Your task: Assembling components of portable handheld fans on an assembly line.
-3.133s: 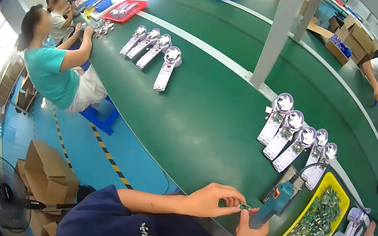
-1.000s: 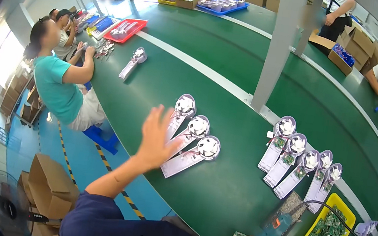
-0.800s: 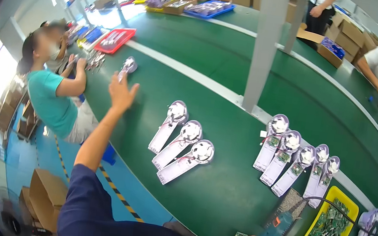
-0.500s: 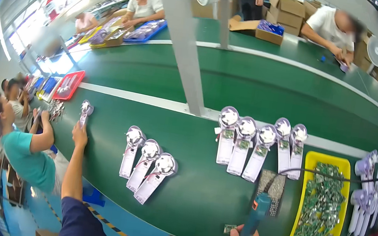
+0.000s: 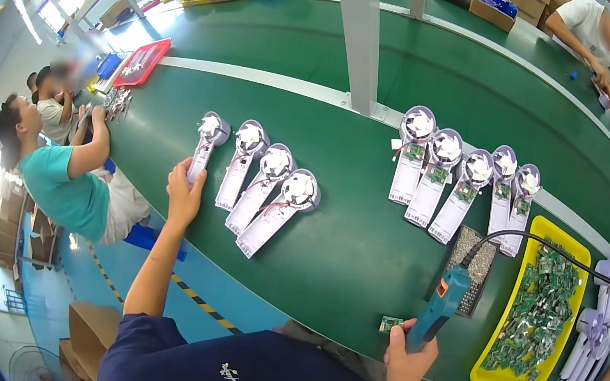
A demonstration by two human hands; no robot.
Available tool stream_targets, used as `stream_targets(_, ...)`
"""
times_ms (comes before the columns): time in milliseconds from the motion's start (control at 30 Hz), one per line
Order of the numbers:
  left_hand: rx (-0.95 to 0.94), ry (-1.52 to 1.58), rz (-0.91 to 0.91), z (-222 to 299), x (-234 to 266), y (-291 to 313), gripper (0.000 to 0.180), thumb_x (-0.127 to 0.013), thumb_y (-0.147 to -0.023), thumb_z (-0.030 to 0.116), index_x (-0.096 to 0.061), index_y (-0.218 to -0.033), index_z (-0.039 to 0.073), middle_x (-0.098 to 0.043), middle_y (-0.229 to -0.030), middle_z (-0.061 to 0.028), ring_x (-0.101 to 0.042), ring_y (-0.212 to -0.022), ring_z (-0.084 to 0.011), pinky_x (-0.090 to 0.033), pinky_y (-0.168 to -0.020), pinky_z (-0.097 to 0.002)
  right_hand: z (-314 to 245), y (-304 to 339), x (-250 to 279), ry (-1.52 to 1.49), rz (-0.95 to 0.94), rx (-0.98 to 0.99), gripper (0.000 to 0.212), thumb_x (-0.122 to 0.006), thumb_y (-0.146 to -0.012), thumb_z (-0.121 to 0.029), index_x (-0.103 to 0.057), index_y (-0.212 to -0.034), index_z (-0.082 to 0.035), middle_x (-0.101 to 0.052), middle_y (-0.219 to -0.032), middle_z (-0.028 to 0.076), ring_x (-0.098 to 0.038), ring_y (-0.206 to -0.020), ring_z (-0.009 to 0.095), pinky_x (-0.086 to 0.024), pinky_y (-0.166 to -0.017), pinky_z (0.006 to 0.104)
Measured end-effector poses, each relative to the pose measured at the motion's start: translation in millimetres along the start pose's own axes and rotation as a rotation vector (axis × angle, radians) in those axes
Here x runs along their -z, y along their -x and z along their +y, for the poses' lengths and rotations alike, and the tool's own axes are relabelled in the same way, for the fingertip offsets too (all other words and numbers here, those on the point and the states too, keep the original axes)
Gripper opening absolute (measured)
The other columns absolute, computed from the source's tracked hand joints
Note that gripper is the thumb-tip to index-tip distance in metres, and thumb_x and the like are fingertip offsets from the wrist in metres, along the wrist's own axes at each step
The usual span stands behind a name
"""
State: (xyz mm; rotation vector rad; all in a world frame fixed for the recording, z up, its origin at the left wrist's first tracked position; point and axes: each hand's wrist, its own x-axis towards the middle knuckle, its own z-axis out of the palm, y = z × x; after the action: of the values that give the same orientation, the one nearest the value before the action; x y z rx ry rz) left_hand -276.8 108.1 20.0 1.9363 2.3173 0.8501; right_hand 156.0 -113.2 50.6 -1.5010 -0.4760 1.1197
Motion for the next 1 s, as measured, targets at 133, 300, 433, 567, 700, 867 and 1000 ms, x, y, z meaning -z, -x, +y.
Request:
stream_targets(133,-0.077,0.03,0.003,21,6,24,0.048,-0.059,-0.096,0.032,-0.052,-0.132,0.001,-0.056,-0.122,-0.0158,-0.05,-0.116,-0.0333,-0.035,-0.099,-0.0464,2,1,2,-0.023,-0.02,0.033,0.016,-0.063,-0.09,-0.001,-0.051,-0.101,-0.003,-0.049,-0.062,0.0,-0.041,-0.038,0.007,-0.031,-0.034,0.0219)
stream_targets(300,-0.079,0.046,-0.022,30,12,37,0.047,-0.061,-0.094,0.027,-0.051,-0.132,0.0,-0.054,-0.125,-0.0175,-0.047,-0.119,-0.035,-0.034,-0.102,-0.0449,2,-1,-3,-0.053,-0.062,0.054,0.016,-0.064,-0.09,0.0,-0.052,-0.101,-0.002,-0.048,-0.06,0.0,-0.042,-0.039,0.007,-0.031,-0.035,0.0222)
stream_targets(433,-0.16,0.16,-0.016,39,11,33,0.049,-0.062,-0.089,0.016,-0.051,-0.134,0.001,-0.051,-0.133,-0.0197,-0.043,-0.127,-0.0362,-0.029,-0.11,-0.044,-3,0,9,-0.078,-0.059,0.013,0.019,-0.068,-0.087,-0.001,-0.056,-0.101,-0.003,-0.056,-0.072,0.001,-0.048,-0.045,0.006,-0.037,-0.039,0.0213)
stream_targets(567,-0.309,0.25,-0.019,105,40,44,0.047,-0.063,-0.085,0.004,-0.054,-0.131,-0.001,-0.057,-0.126,-0.0188,-0.055,-0.116,-0.0325,-0.041,-0.102,-0.0412,6,-4,9,0.218,0.05,0.241,0.02,-0.077,-0.082,-0.014,-0.065,-0.095,-0.003,-0.066,-0.082,0.004,-0.063,-0.075,0.014,-0.053,-0.07,0.0323)
stream_targets(700,-0.629,0.199,-0.192,117,32,45,0.035,-0.063,-0.092,0.006,-0.058,-0.125,-0.004,-0.064,-0.113,-0.0142,-0.062,-0.093,-0.0232,-0.05,-0.077,-0.0336,14,-15,1,0.13,-0.153,0.279,0.024,-0.074,-0.088,-0.02,-0.065,-0.101,-0.002,-0.069,-0.092,0.006,-0.063,-0.089,0.011,-0.051,-0.083,0.031)
stream_targets(867,-0.606,-0.03,-0.371,169,31,47,0.037,-0.065,-0.096,0.026,-0.064,-0.124,0.001,-0.065,-0.087,-0.0139,-0.059,-0.072,-0.0237,-0.048,-0.064,-0.0357,-1,-7,13,0.055,-0.18,0.264,0.03,-0.071,-0.09,-0.02,-0.06,-0.109,0.0,-0.071,-0.094,0.007,-0.066,-0.089,0.013,-0.052,-0.082,0.031)
stream_targets(1000,-0.632,0.039,-0.371,180,37,57,0.031,-0.063,-0.096,0.019,-0.065,-0.119,-0.002,-0.068,-0.1,-0.0197,-0.063,-0.083,-0.0307,-0.051,-0.074,-0.0398,1,-4,10,0.015,-0.171,0.308,0.03,-0.069,-0.091,-0.02,-0.059,-0.11,0.0,-0.069,-0.092,0.007,-0.066,-0.086,0.015,-0.052,-0.08,0.0323)
